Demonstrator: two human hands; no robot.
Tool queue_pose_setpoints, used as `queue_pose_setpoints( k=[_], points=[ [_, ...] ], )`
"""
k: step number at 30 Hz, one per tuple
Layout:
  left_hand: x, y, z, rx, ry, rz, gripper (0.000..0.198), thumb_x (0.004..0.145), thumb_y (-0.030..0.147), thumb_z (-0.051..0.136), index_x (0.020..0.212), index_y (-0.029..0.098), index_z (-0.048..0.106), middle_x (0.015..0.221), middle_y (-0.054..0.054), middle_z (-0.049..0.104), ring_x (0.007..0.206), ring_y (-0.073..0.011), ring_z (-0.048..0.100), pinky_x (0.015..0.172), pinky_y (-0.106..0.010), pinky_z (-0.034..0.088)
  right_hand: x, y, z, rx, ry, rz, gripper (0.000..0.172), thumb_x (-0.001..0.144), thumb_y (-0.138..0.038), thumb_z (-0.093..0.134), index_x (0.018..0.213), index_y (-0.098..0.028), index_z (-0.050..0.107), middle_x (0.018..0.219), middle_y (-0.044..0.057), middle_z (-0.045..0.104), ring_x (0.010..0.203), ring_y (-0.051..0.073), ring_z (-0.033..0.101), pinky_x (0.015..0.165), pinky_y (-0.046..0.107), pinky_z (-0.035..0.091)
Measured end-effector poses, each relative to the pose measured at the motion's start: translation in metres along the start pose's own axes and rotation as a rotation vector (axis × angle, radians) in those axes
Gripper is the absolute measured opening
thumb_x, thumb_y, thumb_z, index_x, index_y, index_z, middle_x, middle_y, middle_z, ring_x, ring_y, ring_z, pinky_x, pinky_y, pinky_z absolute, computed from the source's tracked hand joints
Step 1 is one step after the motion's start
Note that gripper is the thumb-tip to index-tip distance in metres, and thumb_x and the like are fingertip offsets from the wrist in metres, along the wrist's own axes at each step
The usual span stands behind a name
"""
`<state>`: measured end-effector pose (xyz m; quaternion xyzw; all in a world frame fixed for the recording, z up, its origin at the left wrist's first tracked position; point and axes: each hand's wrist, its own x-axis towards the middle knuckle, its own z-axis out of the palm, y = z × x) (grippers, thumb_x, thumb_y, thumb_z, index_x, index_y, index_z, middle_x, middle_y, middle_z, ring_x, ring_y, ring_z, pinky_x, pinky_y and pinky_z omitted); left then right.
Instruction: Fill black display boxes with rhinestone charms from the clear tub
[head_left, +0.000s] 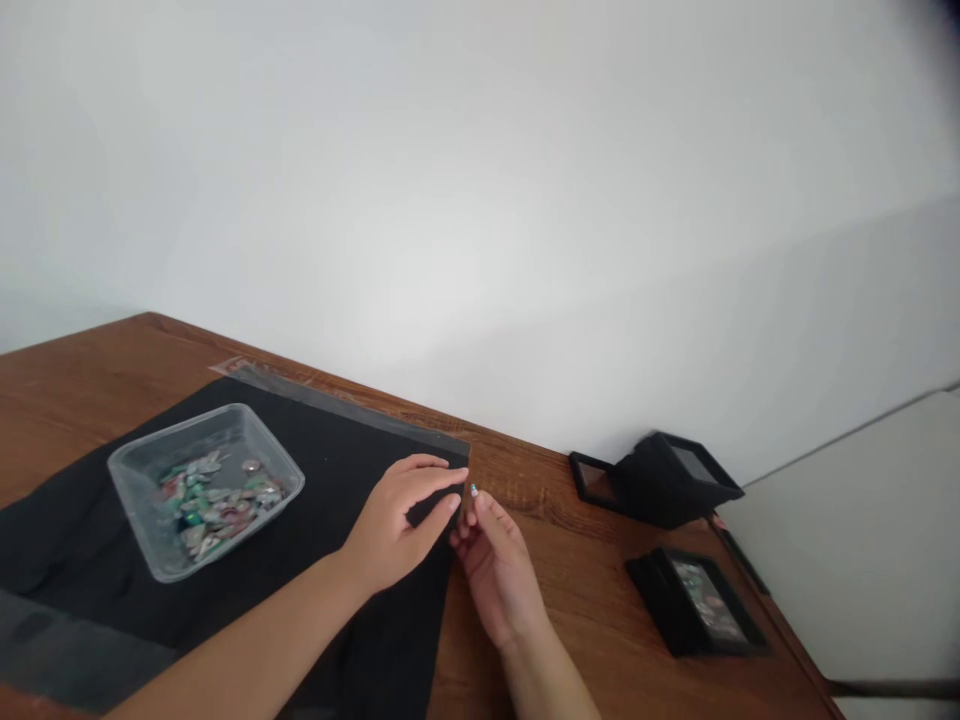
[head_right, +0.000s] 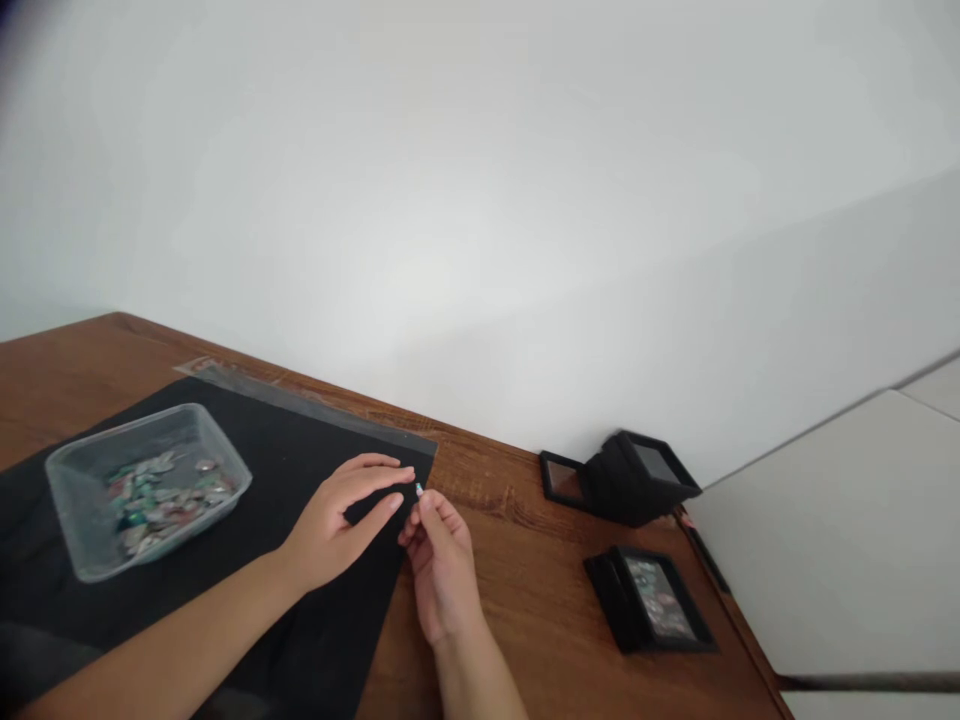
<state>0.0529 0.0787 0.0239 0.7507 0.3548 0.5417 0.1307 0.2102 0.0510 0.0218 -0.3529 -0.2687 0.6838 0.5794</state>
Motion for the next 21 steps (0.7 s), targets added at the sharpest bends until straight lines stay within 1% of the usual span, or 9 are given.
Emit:
queue_pose_setpoints(
  k=[2,4,6,11,14,17,21],
  points=[
    [-0.0024,-0.0003,0.0018,0.037,-0.004,0.067,0.034,0.093,0.016,0.063,0.125,0.027,0.067,0.114,-0.002,0.077,0.113,-0.0216,0.068,0.098,-0.041,0.055,-0.0003,0.0015,0.0018,-0.001,-0.065,0.017,0.031,0.081,-0.04,0.083,0.072,-0.017,0.064,0.069,-0.003,0.053,0.065,0.01,0.048,0.066,0.022,0.044],
    [-0.0047,-0.0007,0.0042,0.06,0.028,0.127,0.033,0.092,0.015,0.065,0.122,0.027,0.068,0.112,-0.001,0.078,0.109,-0.0202,0.071,0.1,-0.041,0.053,-0.0007,0.0036,0.0043,0.003,-0.128,0.058,0.032,0.082,-0.041,0.082,0.072,-0.017,0.063,0.067,-0.003,0.052,0.064,0.01,0.047,0.066,0.023,0.044],
    [-0.0068,-0.0018,0.0067,0.068,0.068,0.145,0.031,0.093,0.013,0.064,0.12,0.027,0.068,0.112,0.0,0.078,0.105,-0.0188,0.073,0.103,-0.041,0.052,-0.0007,0.0055,0.0062,0.023,-0.155,0.087,0.033,0.081,-0.041,0.083,0.071,-0.017,0.063,0.066,-0.003,0.05,0.062,0.01,0.045,0.065,0.024,0.043],
    [-0.0083,-0.0064,0.0101,0.089,0.084,0.11,0.025,0.093,0.019,0.067,0.117,0.026,0.068,0.111,0.0,0.079,0.106,-0.02,0.074,0.104,-0.043,0.052,0.0009,0.0056,0.0052,0.09,-0.132,0.061,0.031,0.083,-0.042,0.081,0.075,-0.017,0.065,0.066,-0.004,0.047,0.063,0.009,0.042,0.066,0.023,0.043],
    [-0.0061,-0.0071,0.0098,0.094,0.079,0.151,0.024,0.092,0.021,0.07,0.115,0.026,0.069,0.11,-0.001,0.079,0.106,-0.0212,0.073,0.1,-0.043,0.054,0.002,0.0041,0.0036,0.125,-0.118,0.072,0.028,0.082,-0.039,0.082,0.081,-0.017,0.066,0.065,-0.007,0.042,0.058,0.007,0.033,0.06,0.02,0.039],
    [-0.0039,-0.0064,0.0091,0.112,0.084,0.18,0.023,0.091,0.021,0.071,0.114,0.025,0.07,0.106,-0.002,0.08,0.106,-0.0233,0.072,0.095,-0.044,0.055,0.0032,0.0045,0.0035,0.125,-0.106,0.085,0.029,0.079,-0.037,0.085,0.078,-0.017,0.064,0.063,-0.008,0.038,0.054,0.006,0.026,0.055,0.019,0.034],
    [-0.0027,-0.0071,0.009,0.116,0.095,0.188,0.022,0.091,0.018,0.071,0.112,0.024,0.071,0.1,-0.002,0.08,0.101,-0.0228,0.072,0.089,-0.041,0.058,0.0039,0.0069,0.0056,0.114,-0.083,0.082,0.032,0.076,-0.038,0.087,0.076,-0.017,0.062,0.06,-0.009,0.035,0.052,0.006,0.023,0.053,0.019,0.033]
  ],
)
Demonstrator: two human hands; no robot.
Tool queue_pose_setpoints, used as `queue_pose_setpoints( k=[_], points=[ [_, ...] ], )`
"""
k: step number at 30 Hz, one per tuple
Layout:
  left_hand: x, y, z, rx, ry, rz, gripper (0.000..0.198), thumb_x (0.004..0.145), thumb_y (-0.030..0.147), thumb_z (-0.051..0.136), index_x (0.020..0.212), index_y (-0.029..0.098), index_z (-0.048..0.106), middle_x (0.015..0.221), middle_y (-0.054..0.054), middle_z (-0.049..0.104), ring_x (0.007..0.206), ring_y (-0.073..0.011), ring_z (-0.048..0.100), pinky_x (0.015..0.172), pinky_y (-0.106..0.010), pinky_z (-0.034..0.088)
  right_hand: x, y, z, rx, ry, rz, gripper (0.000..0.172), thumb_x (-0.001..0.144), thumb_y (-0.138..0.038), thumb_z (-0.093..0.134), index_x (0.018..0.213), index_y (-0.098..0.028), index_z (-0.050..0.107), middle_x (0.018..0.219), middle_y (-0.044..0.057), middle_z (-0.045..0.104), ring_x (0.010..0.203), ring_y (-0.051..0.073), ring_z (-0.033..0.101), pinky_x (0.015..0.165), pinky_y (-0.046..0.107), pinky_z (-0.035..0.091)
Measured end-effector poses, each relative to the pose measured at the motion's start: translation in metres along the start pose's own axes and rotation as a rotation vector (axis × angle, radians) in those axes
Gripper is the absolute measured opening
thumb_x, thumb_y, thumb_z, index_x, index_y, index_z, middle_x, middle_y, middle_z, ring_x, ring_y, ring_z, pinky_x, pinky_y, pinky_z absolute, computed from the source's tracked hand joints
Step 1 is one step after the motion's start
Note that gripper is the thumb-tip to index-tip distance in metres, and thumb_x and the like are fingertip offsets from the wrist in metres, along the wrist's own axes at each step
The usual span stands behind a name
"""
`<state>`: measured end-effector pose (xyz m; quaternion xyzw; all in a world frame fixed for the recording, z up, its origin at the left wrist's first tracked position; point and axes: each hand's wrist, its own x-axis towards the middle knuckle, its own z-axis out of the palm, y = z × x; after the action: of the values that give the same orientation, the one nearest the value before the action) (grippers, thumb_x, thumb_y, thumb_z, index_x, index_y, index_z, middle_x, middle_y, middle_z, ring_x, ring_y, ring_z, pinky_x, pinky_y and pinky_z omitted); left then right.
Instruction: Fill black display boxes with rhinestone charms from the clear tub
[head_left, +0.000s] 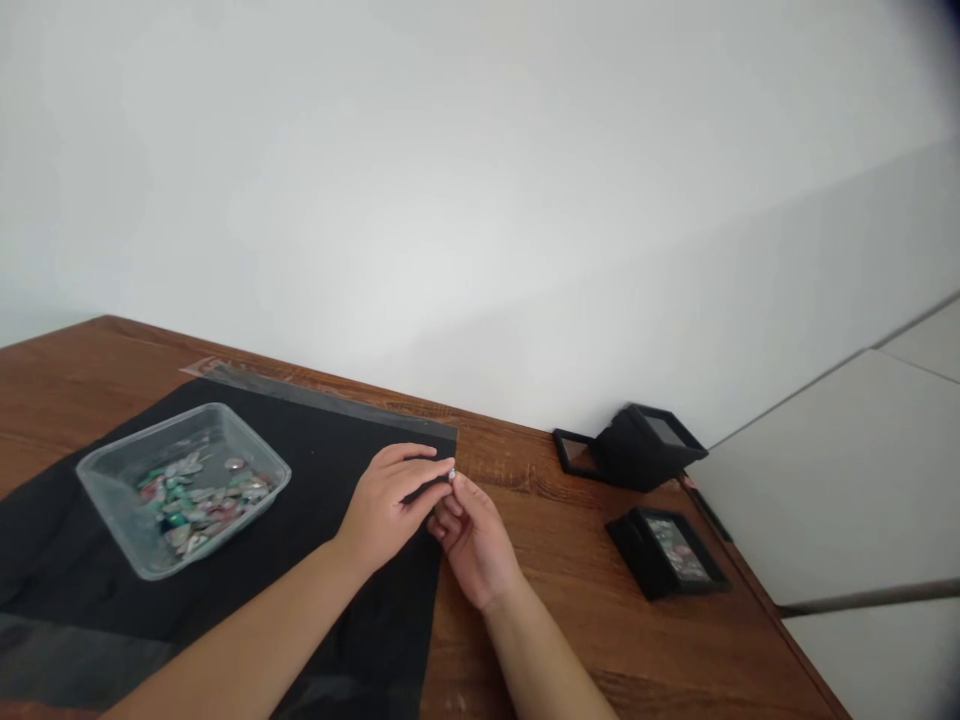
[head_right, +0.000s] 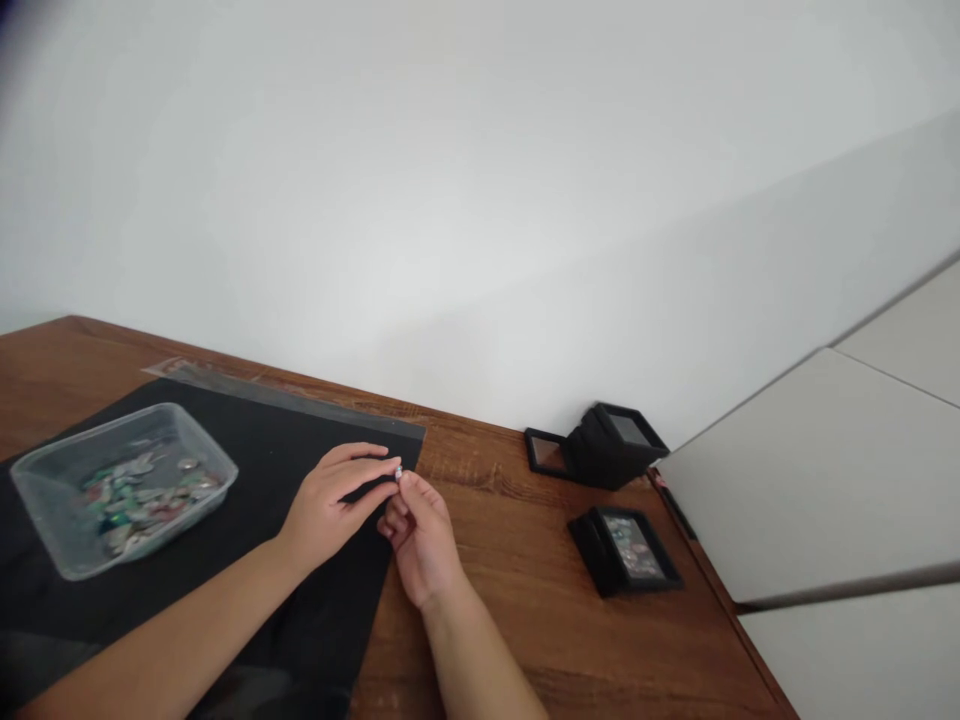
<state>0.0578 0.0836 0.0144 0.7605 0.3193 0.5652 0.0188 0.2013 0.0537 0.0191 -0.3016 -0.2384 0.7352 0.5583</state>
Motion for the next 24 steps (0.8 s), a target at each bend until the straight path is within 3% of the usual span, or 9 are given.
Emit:
queue_pose_setpoints(
  k=[7,10,16,21,24],
  points=[
    [0.003,0.001,0.0,-0.018,-0.018,-0.002,0.023,0.09,0.019,0.071,0.113,0.023,0.072,0.098,-0.003,0.079,0.097,-0.0219,0.07,0.086,-0.04,0.06,-0.004,-0.007,0.003,-0.032,-0.009,0.029,0.032,0.076,-0.038,0.086,0.079,-0.018,0.061,0.062,-0.009,0.035,0.053,0.006,0.024,0.049,0.018,0.029],
    [0.004,0.002,-0.001,-0.032,-0.003,0.011,0.024,0.09,0.016,0.071,0.113,0.022,0.071,0.103,-0.004,0.079,0.104,-0.022,0.069,0.09,-0.04,0.06,-0.004,-0.009,0.004,-0.077,-0.002,0.018,0.036,0.076,-0.039,0.086,0.076,-0.019,0.056,0.062,-0.009,0.035,0.052,0.006,0.023,0.046,0.017,0.024],
    [0.009,-0.003,-0.006,-0.016,0.032,0.027,0.023,0.086,0.017,0.075,0.109,0.022,0.074,0.114,-0.007,0.077,0.12,-0.0265,0.063,0.102,-0.049,0.055,0.001,-0.005,0.006,-0.143,0.002,-0.03,0.042,0.074,-0.045,0.085,0.074,-0.02,0.052,0.062,-0.009,0.036,0.051,0.006,0.025,0.048,0.018,0.029],
    [0.012,-0.008,-0.01,0.01,0.123,-0.08,0.017,0.083,0.021,0.077,0.1,0.022,0.075,0.113,-0.007,0.077,0.119,-0.0285,0.063,0.103,-0.053,0.052,0.001,-0.007,0.006,-0.267,0.057,-0.067,0.049,0.075,-0.068,0.072,0.084,-0.022,0.059,0.063,-0.008,0.038,0.048,0.008,0.027,0.043,0.021,0.026],
    [0.01,-0.012,-0.01,-0.02,0.153,-0.177,0.016,0.083,0.023,0.077,0.098,0.023,0.075,0.112,-0.007,0.077,0.12,-0.0287,0.062,0.105,-0.055,0.05,-0.002,-0.01,0.003,-0.402,0.171,-0.215,0.051,0.076,-0.074,0.063,0.087,-0.023,0.059,0.064,-0.007,0.038,0.048,0.01,0.03,0.043,0.023,0.028]
  ],
)
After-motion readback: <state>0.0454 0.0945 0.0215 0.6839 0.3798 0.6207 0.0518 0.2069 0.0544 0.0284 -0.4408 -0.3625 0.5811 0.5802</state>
